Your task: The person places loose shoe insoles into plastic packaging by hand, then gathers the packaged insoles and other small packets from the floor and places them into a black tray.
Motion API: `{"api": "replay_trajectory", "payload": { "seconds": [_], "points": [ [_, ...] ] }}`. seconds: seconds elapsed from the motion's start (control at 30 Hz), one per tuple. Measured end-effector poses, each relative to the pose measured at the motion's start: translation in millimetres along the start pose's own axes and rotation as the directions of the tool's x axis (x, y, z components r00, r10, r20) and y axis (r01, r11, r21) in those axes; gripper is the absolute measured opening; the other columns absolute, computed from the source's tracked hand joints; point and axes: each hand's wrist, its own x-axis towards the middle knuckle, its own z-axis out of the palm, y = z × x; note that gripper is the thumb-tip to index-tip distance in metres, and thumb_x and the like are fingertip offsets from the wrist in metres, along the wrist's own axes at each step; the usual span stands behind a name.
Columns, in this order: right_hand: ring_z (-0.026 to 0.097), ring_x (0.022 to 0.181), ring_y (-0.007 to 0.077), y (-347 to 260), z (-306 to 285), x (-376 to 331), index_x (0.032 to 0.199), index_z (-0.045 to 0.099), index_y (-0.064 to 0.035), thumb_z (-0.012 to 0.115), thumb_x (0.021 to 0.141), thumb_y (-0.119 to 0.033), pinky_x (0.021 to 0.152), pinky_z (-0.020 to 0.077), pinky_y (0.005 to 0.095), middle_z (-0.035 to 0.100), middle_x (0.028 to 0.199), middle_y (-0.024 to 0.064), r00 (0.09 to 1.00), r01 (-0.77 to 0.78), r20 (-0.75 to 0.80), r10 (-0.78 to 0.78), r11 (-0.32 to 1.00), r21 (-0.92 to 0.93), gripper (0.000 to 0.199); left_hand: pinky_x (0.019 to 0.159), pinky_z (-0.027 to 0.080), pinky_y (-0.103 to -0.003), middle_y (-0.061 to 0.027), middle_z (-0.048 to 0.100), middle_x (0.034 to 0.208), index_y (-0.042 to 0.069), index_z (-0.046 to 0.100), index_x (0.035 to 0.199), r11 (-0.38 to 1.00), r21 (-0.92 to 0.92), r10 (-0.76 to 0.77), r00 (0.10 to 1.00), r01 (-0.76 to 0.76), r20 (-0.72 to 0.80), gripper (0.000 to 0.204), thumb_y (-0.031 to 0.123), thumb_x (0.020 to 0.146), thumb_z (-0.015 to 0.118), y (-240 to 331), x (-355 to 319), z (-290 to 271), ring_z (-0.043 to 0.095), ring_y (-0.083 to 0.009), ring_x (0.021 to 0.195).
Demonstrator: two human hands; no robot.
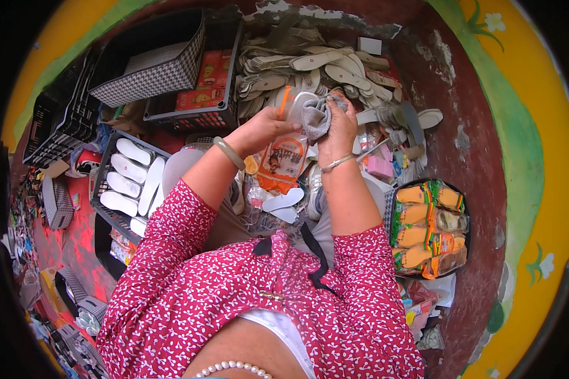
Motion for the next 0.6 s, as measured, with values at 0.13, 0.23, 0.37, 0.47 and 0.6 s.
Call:
{"api": "replay_trajectory", "payload": {
  "seconds": [0.13, 0.23, 0.37, 0.47, 0.6],
  "points": [
    [0.056, 0.089, 0.0200, -17, -33, 39, 0.102, 0.051, -0.0066, 0.058, 0.085, -0.016, 0.079, 0.0486, 0.0369, 0.055, 0.096, 0.0085, 0.993, 0.033, -0.113, -0.025, 0.997, 0.068, 0.020, 0.077, 0.048, -0.027, -0.0059, 0.061, 0.096, -0.004, 0.056, 0.108, 0.998, 0.054, -0.037, 0.999, 0.038, -0.016, 0.025, 0.005, 0.085, 0.057, 8, -11, -2, 0.058, -0.0127, 0.085],
    [0.053, 0.103, 0.0262, -52, -48, 63, 0.110, 0.052, -0.0071, 0.042, 0.093, -0.036, 0.092, 0.0412, 0.0433, 0.056, 0.111, 0.0091, 0.997, -0.027, 0.080, 0.008, 0.971, 0.238, 0.035, 0.076, 0.048, -0.028, -0.0061, 0.061, 0.096, -0.003, 0.053, 0.112, 0.974, -0.216, -0.066, 0.998, 0.060, -0.021, 0.028, 0.004, 0.085, 0.057, 6, -13, -9, 0.058, -0.0135, 0.084],
    [0.051, 0.109, 0.0271, -75, -24, 34, 0.118, 0.049, -0.0064, 0.032, 0.095, -0.043, 0.096, 0.0380, 0.0446, 0.054, 0.117, 0.0091, 0.966, -0.055, 0.257, -0.007, 0.971, 0.234, 0.047, 0.073, 0.048, -0.026, -0.0062, 0.062, 0.094, -0.003, 0.056, 0.109, 0.992, -0.079, -0.101, 0.994, 0.096, -0.051, 0.027, 0.006, 0.084, 0.058, 14, -13, -14, 0.058, -0.0121, 0.081],
    [0.051, 0.110, 0.0258, -71, -22, 33, 0.122, 0.046, -0.0056, 0.031, 0.095, -0.042, 0.096, 0.0392, 0.0415, 0.054, 0.118, 0.0107, 0.947, -0.013, 0.322, -0.021, 0.994, 0.105, 0.048, 0.070, 0.046, -0.025, -0.0058, 0.063, 0.087, -0.004, 0.059, 0.102, 0.959, 0.241, -0.145, 0.989, 0.150, -0.038, 0.024, 0.010, 0.083, 0.060, 16, -12, -16, 0.056, -0.0103, 0.075],
    [0.054, 0.106, 0.0245, -52, 6, 8, 0.127, 0.042, -0.0030, 0.041, 0.092, -0.044, 0.091, 0.0441, 0.0358, 0.053, 0.118, 0.0125, 0.805, -0.159, 0.545, 0.236, 0.970, -0.184, 0.053, 0.073, 0.045, -0.030, -0.0101, 0.064, 0.085, -0.003, 0.059, 0.100, 0.890, 0.439, -0.150, 0.988, 0.124, 0.025, 0.029, 0.018, 0.080, 0.061, 10, -12, -13, 0.058, -0.0162, 0.079]
  ]
}}
